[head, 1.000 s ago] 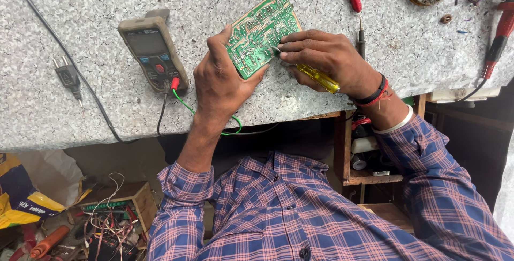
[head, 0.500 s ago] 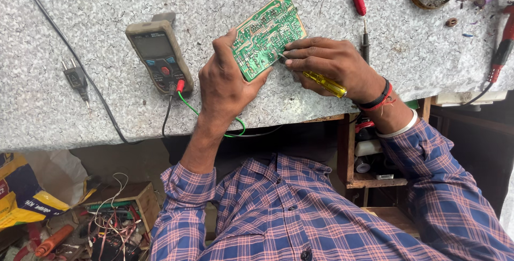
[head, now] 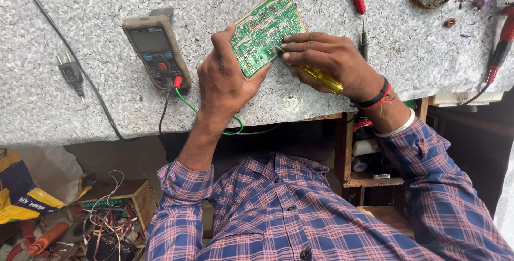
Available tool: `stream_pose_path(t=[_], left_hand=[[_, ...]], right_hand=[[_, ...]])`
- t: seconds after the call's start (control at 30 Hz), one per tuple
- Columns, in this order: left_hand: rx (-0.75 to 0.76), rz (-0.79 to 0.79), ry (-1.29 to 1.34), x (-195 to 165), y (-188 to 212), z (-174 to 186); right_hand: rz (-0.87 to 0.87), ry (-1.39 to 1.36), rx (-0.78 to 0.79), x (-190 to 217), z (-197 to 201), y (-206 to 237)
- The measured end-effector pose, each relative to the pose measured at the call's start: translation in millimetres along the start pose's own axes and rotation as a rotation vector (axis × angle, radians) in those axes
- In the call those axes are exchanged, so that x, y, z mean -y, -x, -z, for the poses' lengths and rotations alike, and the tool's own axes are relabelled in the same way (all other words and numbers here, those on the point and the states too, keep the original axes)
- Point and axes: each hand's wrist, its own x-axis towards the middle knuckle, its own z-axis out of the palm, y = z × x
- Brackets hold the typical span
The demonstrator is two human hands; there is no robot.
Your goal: The person holds a green circuit board on a workbench and uses a screwdriver to work on its components, repositioning and turning the board repeatedly. A multimeter with attached probes sits beside the board as the person continues working on it with the screwdriver.
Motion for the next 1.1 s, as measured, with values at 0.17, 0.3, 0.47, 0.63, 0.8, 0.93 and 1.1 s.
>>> stream_pose_path(t=[0.17,0.3,0.47,0.63,0.8,0.93,1.1], left_hand=[[0.011,0.018,0.033,-4.4,-1.7,-0.6],[0.015,0.008,0.032,-4.0,-3.5,1.9],[0.022,-0.006,0.061,-1.3,-3.0,2.2],[0.007,0.017,0.034,-2.8,-1.2,-0.3],[-0.001,0.027,0.021,-3.5,-3.5,1.0],[0.027,0.050,0.048,-3.8,-5.1,2.6],[0.014,0.031,0.038,-3.3,-5.2,2.1]], right_hand=[[-0.063,-0.047,0.020,2.4,2.9,3.8],[-0.016,0.031,0.009,0.9,1.3,3.0],[-0.037,0.057,0.003,1.0,-2.7,2.4],[-0.031,0.001,0.000,1.4,-0.9,2.6],[-0.025,0.013,0.006,1.9,0.2,2.1],[-0.041,0.046,-0.017,3.2,-2.7,1.0],[-0.044,0.088,-0.021,3.0,-4.8,0.5]])
